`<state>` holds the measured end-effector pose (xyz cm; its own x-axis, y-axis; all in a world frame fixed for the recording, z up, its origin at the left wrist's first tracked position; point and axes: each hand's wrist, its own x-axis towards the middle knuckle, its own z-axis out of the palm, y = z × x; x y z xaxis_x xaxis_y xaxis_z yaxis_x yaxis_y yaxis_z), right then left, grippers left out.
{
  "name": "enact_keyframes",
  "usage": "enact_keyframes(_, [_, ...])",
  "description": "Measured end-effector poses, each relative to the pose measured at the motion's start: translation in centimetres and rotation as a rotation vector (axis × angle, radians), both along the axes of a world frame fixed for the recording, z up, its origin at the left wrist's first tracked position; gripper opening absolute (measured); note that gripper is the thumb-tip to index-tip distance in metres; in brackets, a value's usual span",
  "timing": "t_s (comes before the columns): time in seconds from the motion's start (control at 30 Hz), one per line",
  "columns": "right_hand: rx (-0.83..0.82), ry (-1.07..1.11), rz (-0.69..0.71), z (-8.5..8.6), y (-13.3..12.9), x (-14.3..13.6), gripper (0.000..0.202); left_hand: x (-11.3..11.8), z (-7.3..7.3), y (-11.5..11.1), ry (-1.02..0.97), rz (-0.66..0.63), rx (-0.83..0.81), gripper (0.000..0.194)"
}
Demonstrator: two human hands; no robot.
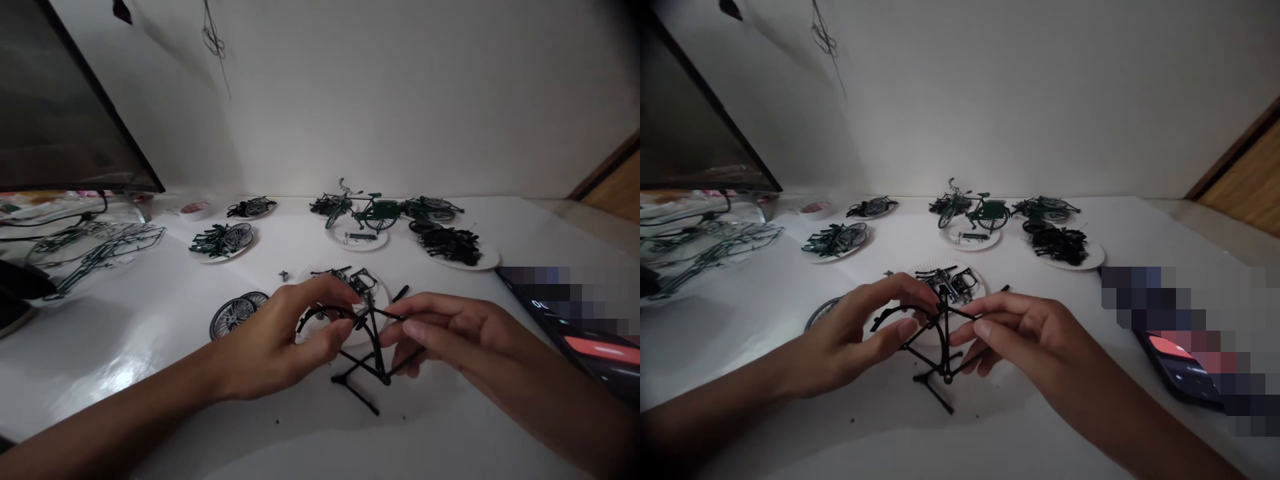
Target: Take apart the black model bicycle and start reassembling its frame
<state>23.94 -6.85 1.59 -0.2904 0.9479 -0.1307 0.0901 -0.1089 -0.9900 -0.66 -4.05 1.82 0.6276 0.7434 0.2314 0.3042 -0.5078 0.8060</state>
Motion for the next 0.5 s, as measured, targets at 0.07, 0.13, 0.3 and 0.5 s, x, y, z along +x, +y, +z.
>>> enact_keyframes(0.07, [0.001,-0.004,0.015,0.1,-0.1,0.0,0.024,0.2,0.1,0.0,-0.031,0.011,-0.145,0.021])
enact_keyframes(0.13, [0.007,-0.009,0.037,0.3,-0.1,0.0,0.025,0.6,0.1,0.0,-0.068,0.01,-0.287,0.02])
enact_keyframes(0.3, [-0.04,-0.028,0.127,0.3,-0.8,-0.2,0.026,1.3,0.0,-0.7,-0.122,-0.029,-0.421,0.017])
enact_keyframes(0.5, [0.035,-0.2,0.102,-0.2,-1.8,-1.5,0.021,1.9,-0.1,-2.9,-0.129,-0.028,-0.218,0.012])
